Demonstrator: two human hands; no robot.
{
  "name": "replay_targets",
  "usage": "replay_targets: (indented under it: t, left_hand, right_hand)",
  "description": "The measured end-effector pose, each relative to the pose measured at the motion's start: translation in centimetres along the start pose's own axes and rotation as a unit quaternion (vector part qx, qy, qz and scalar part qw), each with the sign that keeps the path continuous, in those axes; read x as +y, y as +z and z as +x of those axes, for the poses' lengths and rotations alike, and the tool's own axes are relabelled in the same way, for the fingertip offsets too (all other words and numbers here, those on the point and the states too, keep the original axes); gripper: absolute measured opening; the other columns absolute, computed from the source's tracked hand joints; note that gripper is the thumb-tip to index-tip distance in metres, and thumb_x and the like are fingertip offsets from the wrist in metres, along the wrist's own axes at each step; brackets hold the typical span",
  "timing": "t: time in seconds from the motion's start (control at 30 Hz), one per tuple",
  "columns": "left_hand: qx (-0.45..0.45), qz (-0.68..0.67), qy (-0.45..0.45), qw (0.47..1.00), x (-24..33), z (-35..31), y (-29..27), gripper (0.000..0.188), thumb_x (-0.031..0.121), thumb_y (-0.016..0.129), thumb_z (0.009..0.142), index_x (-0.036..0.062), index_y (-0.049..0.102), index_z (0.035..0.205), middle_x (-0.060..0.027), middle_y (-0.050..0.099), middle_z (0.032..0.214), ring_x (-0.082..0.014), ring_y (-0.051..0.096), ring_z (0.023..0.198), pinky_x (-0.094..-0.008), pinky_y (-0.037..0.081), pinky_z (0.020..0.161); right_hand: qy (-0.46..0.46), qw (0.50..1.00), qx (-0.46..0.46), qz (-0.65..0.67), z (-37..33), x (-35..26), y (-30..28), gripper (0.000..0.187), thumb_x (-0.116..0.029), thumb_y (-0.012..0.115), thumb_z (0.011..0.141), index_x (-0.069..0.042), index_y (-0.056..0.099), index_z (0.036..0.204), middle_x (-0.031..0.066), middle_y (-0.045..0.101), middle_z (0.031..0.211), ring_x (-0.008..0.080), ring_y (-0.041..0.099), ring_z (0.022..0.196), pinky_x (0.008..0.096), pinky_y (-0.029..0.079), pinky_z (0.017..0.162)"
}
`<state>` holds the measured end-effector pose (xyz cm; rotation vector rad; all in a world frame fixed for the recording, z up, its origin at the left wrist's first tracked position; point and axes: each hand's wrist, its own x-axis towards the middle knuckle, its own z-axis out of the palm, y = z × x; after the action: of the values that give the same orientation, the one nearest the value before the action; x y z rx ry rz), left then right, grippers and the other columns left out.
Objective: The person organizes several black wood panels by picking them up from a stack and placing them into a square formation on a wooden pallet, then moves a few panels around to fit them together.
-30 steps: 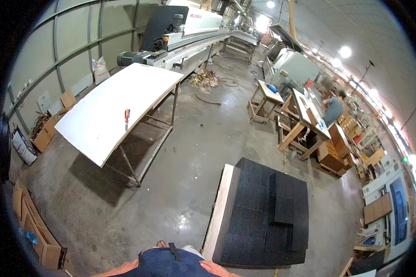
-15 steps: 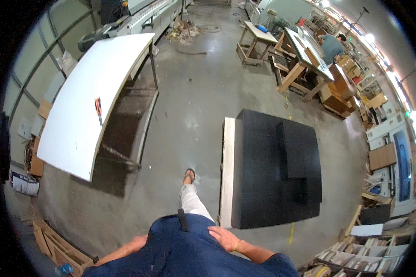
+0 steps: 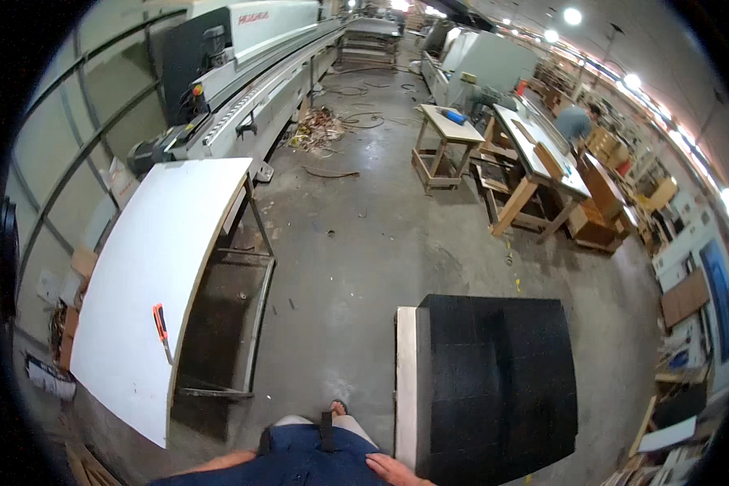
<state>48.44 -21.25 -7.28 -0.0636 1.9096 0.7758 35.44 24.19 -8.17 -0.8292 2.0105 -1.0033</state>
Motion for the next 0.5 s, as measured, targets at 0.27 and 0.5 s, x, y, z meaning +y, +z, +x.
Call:
replay_targets:
  t: [0.27,0.5]
  left_hand:
    - [0.168,-0.069,0.302,0.936,17.6,-5.2,-17.6,0.031,0.026,0.052,0.088,0.0062,0.062,0.109,-0.0132,0.062,0.105,-0.0292,0.057,0.102,-0.037,0.044,0.088]
    - [-0.04,-0.03,0.309,0.95,16.9,0.0,-20.9,0.04,0.03,0.05,0.09,0.0034,0.056,0.12,-0.0147,0.06,0.114,-0.0252,0.055,0.108,-0.0337,0.041,0.093]
  right_hand:
    - [0.014,0.991,-0.075,-0.113,4.7,-14.0,-14.2,0.039,-0.015,0.049,0.093,-0.012,0.046,0.131,0.0102,0.057,0.116,0.021,0.056,0.105,0.0293,0.044,0.089]
    - [-0.008,0.985,-0.021,0.172,16.4,-16.0,-12.3,0.025,-0.025,0.058,0.09,-0.007,0.065,0.106,0.0093,0.065,0.09,0.0167,0.061,0.08,0.0292,0.047,0.073]
